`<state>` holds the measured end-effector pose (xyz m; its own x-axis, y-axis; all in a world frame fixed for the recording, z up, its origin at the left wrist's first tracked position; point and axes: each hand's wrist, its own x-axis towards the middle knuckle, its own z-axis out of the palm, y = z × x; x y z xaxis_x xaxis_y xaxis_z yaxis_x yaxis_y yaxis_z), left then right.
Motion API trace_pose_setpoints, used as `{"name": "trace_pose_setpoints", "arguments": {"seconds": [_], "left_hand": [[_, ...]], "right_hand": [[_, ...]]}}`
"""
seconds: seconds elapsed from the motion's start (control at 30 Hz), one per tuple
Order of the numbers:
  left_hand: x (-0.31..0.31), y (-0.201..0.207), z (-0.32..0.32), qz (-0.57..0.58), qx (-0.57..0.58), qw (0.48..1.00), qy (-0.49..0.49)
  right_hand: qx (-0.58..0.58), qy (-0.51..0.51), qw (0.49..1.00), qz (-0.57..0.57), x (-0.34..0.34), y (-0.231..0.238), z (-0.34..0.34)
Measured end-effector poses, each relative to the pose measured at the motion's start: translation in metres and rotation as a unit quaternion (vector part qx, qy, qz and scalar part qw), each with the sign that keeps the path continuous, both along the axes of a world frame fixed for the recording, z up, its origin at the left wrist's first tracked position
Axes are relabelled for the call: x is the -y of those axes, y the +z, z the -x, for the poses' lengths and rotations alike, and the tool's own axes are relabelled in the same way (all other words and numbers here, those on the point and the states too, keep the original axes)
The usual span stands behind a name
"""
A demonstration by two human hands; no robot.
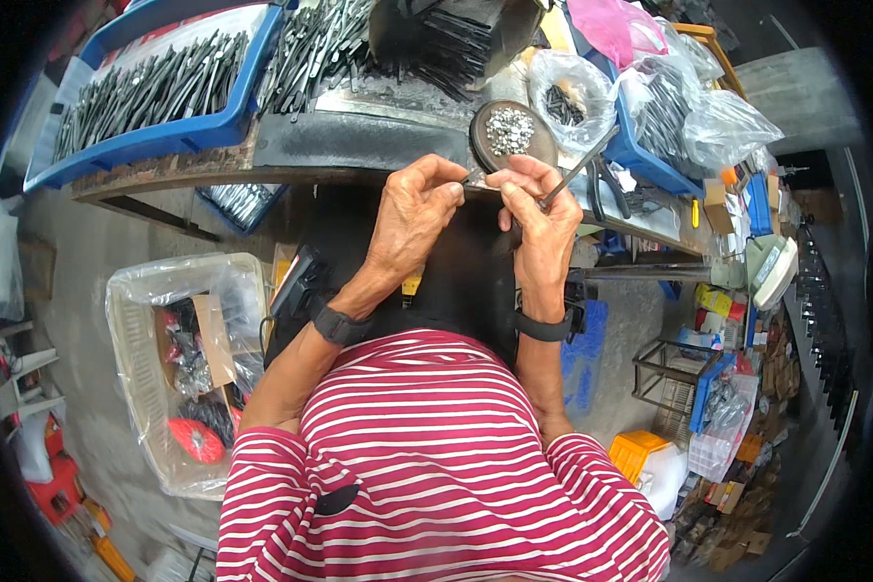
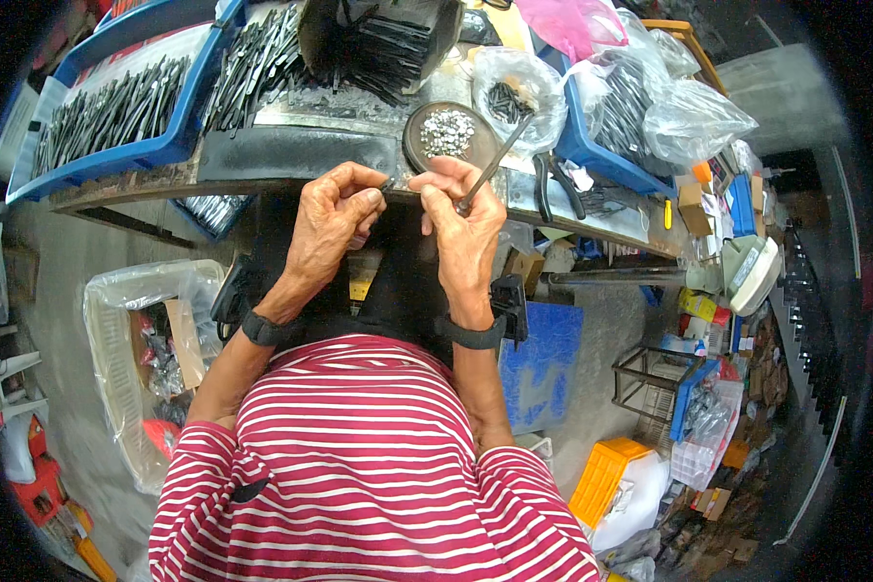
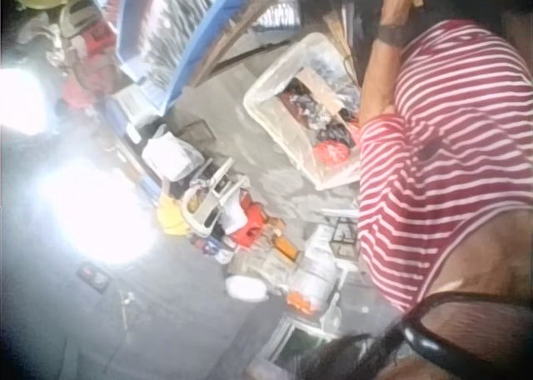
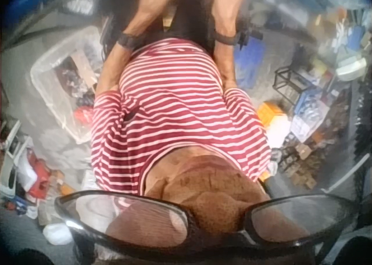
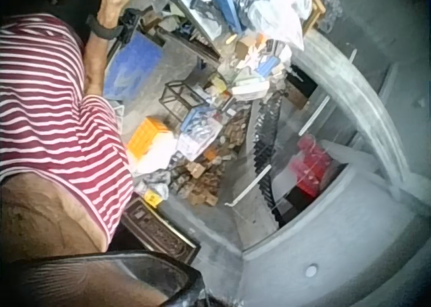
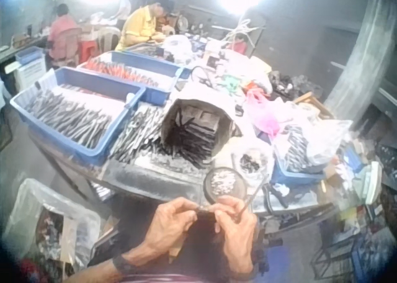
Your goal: The person repeatedly takes black strips from a container and attaches small metal pieces onto each strip by hand and with a pointed tool.
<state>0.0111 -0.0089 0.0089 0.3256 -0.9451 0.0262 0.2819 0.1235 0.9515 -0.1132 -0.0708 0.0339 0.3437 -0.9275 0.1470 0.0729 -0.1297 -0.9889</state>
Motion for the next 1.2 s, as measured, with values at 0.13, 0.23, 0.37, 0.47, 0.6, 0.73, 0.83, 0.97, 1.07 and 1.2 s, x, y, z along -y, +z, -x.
{"name": "trace_pose_setpoints", "arguments": {"seconds": [0.13,0.23,0.37,0.47,0.6,0.73,0.83,0.97,1.07,1.2], "left_hand": [[0.001,0.000,0.001,-0.017,0.019,1.000,0.011],[-0.001,-0.001,0.000,-0.006,0.019,1.000,0.023],[-0.002,0.000,0.004,0.002,0.074,0.996,0.043],[0.000,0.002,0.006,-0.001,0.115,0.993,0.040],[-0.001,0.001,0.005,0.011,0.179,0.982,0.059],[-0.001,0.001,0.005,0.017,0.201,0.978,0.061],[-0.002,0.002,0.005,0.015,0.201,0.978,0.053],[-0.002,-0.002,0.006,0.042,0.214,0.974,0.060],[-0.002,-0.003,0.007,0.052,0.202,0.976,0.060],[-0.003,-0.004,0.004,0.029,0.176,0.983,0.035]], "right_hand": [[-0.009,-0.036,0.999,0.019,0.018,-0.001,0.012],[-0.059,-0.083,0.994,0.035,0.034,0.004,0.016],[-0.133,-0.109,0.980,0.103,0.076,0.000,0.025],[-0.190,-0.153,0.953,0.178,0.116,-0.011,0.031],[-0.309,-0.166,0.908,0.229,0.146,-0.011,0.027],[-0.439,-0.176,0.837,0.275,0.164,-0.009,0.024],[-0.481,-0.158,0.822,0.259,0.167,-0.010,0.023],[-0.488,-0.189,0.792,0.314,0.170,-0.015,0.024],[-0.560,-0.162,0.749,0.315,0.174,-0.018,0.024],[-0.523,-0.151,0.765,0.344,0.174,-0.018,0.025]]}}
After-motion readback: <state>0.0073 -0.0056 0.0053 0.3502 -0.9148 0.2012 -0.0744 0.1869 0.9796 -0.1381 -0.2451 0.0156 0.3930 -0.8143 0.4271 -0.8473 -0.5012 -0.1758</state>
